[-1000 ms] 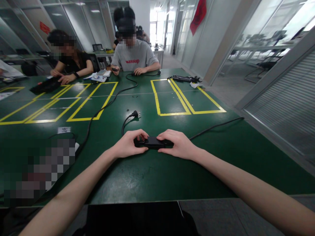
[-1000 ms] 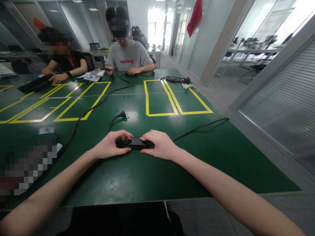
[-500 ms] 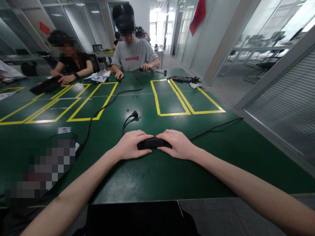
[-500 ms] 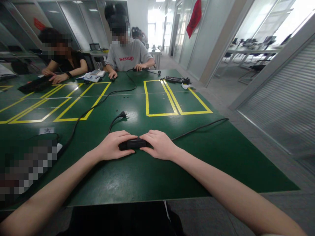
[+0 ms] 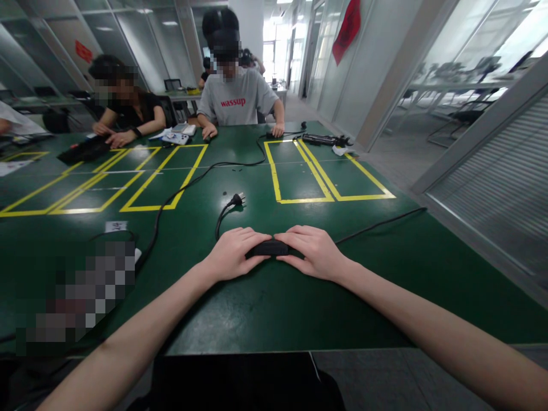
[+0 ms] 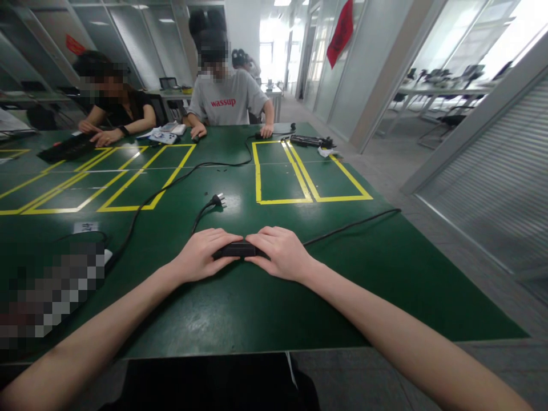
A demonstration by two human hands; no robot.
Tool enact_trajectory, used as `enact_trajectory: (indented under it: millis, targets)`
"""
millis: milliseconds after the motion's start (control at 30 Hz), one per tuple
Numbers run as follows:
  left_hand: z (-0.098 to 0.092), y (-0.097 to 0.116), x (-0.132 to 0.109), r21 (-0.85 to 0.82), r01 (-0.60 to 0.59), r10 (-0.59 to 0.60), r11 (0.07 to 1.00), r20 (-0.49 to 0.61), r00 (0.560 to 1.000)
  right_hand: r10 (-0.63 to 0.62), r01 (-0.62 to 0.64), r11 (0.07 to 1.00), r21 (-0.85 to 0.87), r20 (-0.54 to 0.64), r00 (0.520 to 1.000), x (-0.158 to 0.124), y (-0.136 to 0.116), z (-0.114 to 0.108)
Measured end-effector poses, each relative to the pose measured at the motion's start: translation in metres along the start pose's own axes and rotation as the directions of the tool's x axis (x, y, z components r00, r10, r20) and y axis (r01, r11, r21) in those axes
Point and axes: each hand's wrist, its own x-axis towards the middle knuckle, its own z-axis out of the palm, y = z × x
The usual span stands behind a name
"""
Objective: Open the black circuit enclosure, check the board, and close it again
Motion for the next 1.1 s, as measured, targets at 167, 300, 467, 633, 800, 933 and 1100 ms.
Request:
enact_trajectory:
  millis: [167, 300, 467, 633, 800, 933, 1100]
  targets:
    - [-0.001, 0.002, 0.0, -0.002, 0.014, -0.014, 1.0, 0.039, 0.999, -0.013, 0.014, 0.999, 0.036, -0.015, 1.0, 0.001, -0.001, -0.001]
    - [-0.005, 0.008, 0.001, -0.14, 0.163, -0.151, 0.977, 0.091, 0.984, -0.061, 0.061, 0.998, 0.007, 0.014, 0.998, -0.003, 0.001, -0.001]
    - [-0.009, 0.011, 0.006, -0.507, 0.441, -0.301, 0.741, 0.336, 0.893, -0.116, 0.118, 0.991, -0.068, 0.037, 0.993, -0.005, 0.002, -0.002]
    - [-0.009, 0.007, 0.005, -0.475, 0.373, -0.305, 0.797, 0.217, 0.927, 0.005, -0.011, 0.997, 0.072, 0.081, 0.997, 0.0, -0.001, 0.003]
    - [-0.008, 0.005, 0.001, -0.292, 0.249, -0.207, 0.923, 0.165, 0.964, 0.277, -0.316, 0.91, 0.269, 0.172, 0.945, 0.002, -0.005, 0.009]
    - [-0.006, 0.003, -0.001, -0.141, 0.134, -0.116, 0.981, 0.133, 0.984, 0.415, -0.457, 0.828, 0.324, 0.194, 0.889, 0.003, -0.008, 0.009]
    - [-0.002, 0.005, -0.001, -0.051, 0.068, -0.066, 0.996, 0.037, 0.997, 0.457, -0.493, 0.756, 0.431, 0.193, 0.869, 0.004, -0.008, 0.006]
